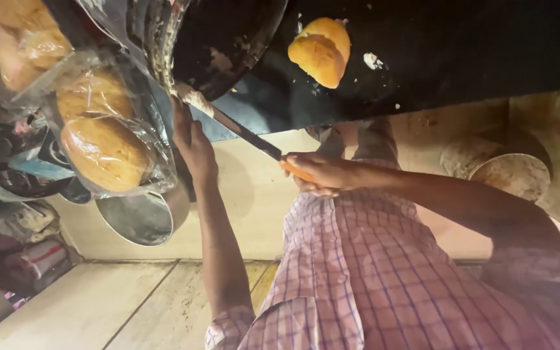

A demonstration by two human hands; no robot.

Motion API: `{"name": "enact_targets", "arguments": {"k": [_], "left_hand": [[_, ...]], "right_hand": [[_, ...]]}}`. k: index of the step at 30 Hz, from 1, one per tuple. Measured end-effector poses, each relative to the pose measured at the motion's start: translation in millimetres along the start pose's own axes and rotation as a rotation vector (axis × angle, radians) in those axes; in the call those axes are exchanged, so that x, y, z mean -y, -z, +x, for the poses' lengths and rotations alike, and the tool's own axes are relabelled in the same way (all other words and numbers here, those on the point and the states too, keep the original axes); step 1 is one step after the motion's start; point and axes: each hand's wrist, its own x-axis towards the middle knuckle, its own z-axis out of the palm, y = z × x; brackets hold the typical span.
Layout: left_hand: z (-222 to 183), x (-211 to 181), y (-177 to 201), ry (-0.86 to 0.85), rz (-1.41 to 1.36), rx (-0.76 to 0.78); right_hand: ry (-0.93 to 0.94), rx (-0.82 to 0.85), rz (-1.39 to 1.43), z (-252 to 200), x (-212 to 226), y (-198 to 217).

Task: The person prepares cream buns by hand and using a knife, spreading white cream onto sliced buns, placing the filled buns into plastic bags, and stacking them in a tray.

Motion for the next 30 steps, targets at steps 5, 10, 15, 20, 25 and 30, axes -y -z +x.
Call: {"name": "enact_targets", "arguments": {"k": [5, 10, 15, 20, 25, 30], "left_hand": [[-6, 8, -15, -0.044, -0.066, -0.105], [-17, 47, -63, -0.032, -0.226, -0.359], [-34, 74, -174, 0.338, -0.268, -0.163], [-3, 63, -247, -0.138, 0.539, -0.079], [3, 62, -253, -0.113, 0.603, 0.019], [3, 53, -238, -0.269, 0.439, 0.078]], "right_hand": [[0.212, 0.644, 0.437, -14, -16, 51], [0.120, -0.451, -0.606, -125, -20, 68], [0.299, -0.778, -0.842, -200, 13, 78], [-0.019, -0.920, -0.767, -240, 36, 91], [0.045, -0.856, -0.904, -235, 41, 119], [0.353, -0.720, -0.971, -214, 48, 139]]}}
